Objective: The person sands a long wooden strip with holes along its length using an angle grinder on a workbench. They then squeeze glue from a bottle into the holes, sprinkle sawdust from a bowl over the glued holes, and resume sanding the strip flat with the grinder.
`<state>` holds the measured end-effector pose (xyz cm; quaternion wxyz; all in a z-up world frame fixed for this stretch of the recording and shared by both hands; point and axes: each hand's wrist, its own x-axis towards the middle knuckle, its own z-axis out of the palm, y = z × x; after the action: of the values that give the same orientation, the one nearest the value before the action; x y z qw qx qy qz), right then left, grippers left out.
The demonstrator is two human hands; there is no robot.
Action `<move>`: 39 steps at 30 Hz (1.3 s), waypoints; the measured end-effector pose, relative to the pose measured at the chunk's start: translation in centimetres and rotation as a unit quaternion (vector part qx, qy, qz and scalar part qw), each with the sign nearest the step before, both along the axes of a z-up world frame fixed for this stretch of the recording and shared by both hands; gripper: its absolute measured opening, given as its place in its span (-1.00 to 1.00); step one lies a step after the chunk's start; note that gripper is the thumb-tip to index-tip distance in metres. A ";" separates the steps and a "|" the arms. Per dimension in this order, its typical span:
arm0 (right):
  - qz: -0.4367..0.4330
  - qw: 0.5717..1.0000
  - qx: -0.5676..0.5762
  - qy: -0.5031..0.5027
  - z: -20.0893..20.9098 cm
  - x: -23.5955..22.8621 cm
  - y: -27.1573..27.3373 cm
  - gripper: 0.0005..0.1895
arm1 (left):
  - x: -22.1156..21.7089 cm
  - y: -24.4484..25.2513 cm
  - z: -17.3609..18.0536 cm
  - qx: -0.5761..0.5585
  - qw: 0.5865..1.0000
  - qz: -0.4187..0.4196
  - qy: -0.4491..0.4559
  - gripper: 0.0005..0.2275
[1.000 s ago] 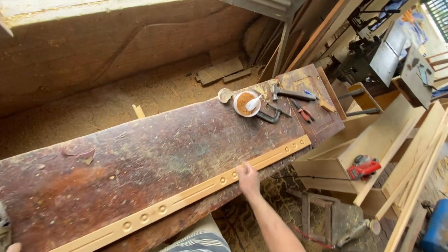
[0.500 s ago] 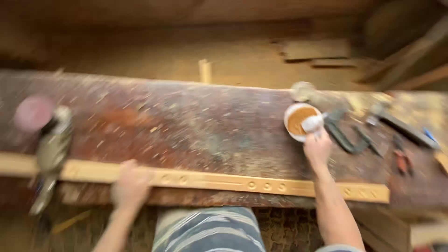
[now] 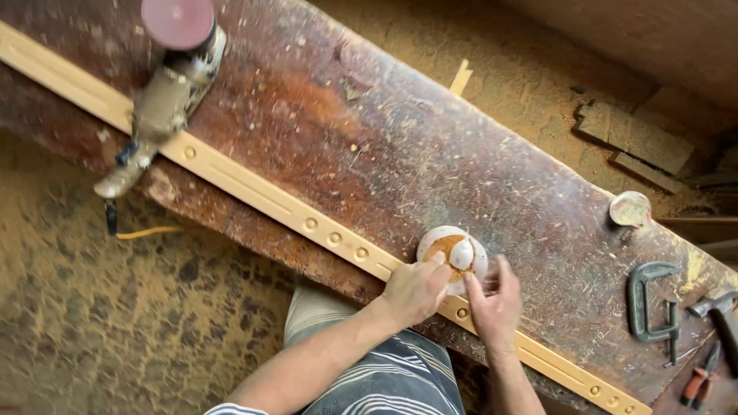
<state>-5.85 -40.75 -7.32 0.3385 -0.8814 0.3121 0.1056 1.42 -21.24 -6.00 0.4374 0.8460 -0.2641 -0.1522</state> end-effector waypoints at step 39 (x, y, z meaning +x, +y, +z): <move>0.295 0.945 -0.142 -0.022 0.8 6.6 4.1 -0.78 | -6.5 16.2 -1.6 -0.180 0.946 0.162 0.215 -0.56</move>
<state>0.70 -36.65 -6.53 0.1705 -0.9750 0.0424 0.1361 -5.05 -5.02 -7.57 0.6475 0.7319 -0.0458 -0.2073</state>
